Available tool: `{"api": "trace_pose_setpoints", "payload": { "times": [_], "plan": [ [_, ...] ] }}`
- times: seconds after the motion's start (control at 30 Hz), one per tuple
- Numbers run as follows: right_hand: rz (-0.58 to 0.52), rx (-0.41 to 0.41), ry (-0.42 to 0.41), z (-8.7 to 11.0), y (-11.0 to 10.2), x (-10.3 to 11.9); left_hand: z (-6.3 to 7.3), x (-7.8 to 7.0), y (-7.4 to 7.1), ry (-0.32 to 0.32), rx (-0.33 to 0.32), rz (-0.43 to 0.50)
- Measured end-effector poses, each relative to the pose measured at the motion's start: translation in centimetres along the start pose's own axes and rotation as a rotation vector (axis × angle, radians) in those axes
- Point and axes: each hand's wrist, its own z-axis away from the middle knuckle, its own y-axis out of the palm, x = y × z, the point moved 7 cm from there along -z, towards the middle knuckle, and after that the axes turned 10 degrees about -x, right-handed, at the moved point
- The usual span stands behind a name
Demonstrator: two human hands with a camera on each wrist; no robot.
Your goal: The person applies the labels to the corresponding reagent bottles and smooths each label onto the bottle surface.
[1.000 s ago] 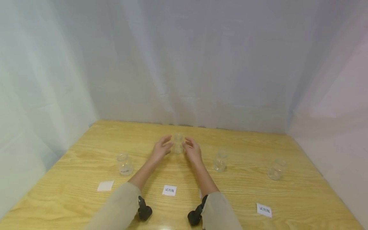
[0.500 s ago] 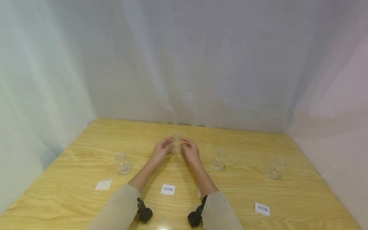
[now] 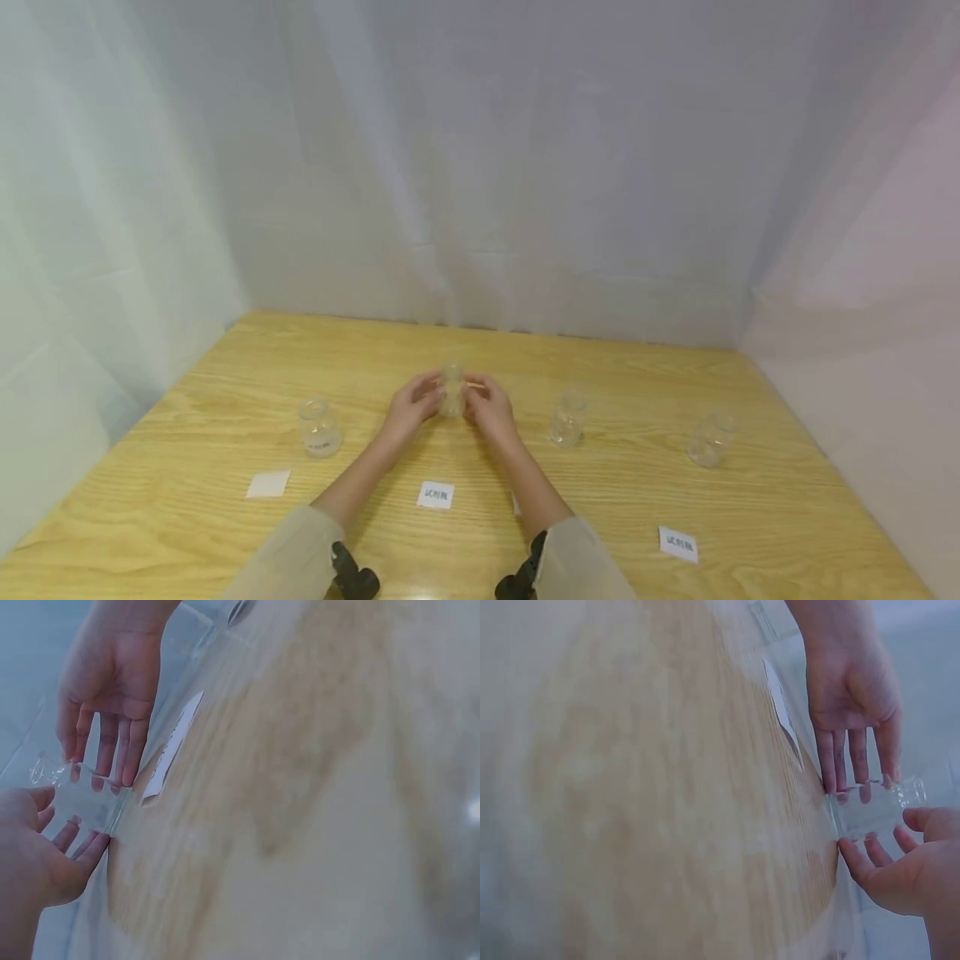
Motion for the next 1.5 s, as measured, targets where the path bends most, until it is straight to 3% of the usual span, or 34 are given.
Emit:
{"api": "trace_pose_setpoints", "payload": {
  "times": [0.23,0.67,0.9,1.17,1.5],
  "plan": [
    [-0.038,0.049,0.004,1.0,0.2,-0.2,1.0,0.0,-0.5,0.010,-0.007,0.004],
    [-0.031,0.034,0.006,2.6,0.2,-0.5,2.6,-0.2,-1.2,-0.012,0.023,-0.014],
    [-0.023,0.041,-0.035,3.5,0.4,-0.2,3.4,-0.4,-1.6,-0.010,0.007,-0.002],
    [0.021,0.065,-0.122,4.7,0.5,0.1,4.5,-0.8,-2.2,-0.016,0.033,-0.018],
    [0.066,0.083,-0.164,6.0,0.5,0.3,5.5,-0.8,-2.6,0.002,0.046,-0.014]
  ]
}}
